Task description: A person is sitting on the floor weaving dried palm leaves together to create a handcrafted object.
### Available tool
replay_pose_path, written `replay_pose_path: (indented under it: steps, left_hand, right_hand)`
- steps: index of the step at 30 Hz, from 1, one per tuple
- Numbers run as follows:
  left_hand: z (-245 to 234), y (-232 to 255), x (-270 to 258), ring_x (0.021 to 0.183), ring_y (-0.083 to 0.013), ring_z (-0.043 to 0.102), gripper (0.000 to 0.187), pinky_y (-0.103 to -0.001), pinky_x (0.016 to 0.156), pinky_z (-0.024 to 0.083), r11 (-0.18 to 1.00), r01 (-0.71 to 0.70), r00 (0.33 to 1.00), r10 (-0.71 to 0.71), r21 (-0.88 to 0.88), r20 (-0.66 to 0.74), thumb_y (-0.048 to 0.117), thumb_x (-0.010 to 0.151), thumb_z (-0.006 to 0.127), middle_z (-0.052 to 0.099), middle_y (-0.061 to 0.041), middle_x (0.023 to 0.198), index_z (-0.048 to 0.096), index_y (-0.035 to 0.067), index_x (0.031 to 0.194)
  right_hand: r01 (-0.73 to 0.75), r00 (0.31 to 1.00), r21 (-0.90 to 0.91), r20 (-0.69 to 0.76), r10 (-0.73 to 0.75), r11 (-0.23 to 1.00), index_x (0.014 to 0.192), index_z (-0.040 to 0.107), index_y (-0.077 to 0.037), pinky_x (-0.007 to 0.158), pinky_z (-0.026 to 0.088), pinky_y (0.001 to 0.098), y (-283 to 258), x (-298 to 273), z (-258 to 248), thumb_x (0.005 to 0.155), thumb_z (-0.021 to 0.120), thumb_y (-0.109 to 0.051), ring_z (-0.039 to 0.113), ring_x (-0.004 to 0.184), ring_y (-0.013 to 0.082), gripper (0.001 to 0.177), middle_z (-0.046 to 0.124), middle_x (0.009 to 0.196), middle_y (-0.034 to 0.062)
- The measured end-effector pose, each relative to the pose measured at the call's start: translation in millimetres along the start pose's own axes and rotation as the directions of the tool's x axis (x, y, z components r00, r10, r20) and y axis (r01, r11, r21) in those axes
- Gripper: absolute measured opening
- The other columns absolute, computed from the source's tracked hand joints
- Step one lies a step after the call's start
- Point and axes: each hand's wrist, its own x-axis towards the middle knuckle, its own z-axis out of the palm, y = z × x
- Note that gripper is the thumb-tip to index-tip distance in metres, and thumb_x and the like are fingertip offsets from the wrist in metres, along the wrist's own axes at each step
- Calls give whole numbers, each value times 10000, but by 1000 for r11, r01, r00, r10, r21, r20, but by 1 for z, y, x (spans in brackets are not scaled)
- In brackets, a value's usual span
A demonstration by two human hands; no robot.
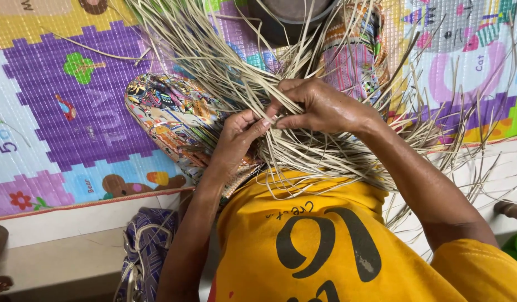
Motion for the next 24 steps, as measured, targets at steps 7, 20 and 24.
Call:
replay_pose_path:
  steps: [7, 20, 24]
  left_hand:
    - [2, 4, -3, 799, -76, 555, 212, -246, 780, 477, 998, -21, 999, 18, 51, 49, 221, 976, 733, 693, -59, 841, 731, 10, 984]
    - [3, 13, 0, 796, -91, 605, 236, -262, 792, 475, 996, -65, 992, 70, 54, -102, 259, 953, 755, 704, -75, 843, 664, 42, 974]
    - [-2, 8, 1, 811, -85, 602, 252, -277, 804, 483, 998, -31, 995, 36, 51, -96, 268, 961, 748, 717, -83, 845, 657, 33, 966]
  right_hand:
    - [3, 989, -41, -151, -9, 999, 901, 732, 9, 711, 549, 392, 37, 10, 22, 949, 761, -95, 652, 647, 242, 119, 649, 718, 93]
    - [8, 901, -245, -418, -113, 969, 980, 675, 11, 706, 559, 449, 45, -28, 59, 838, 853, -79, 672, 803, 339, 245, 644, 887, 165]
    - [76, 898, -1, -435, -69, 997, 971, 687, 2, 814, 535, 432, 59, -31, 57, 890, 775, 9, 645, 887, 289, 119, 650, 903, 133]
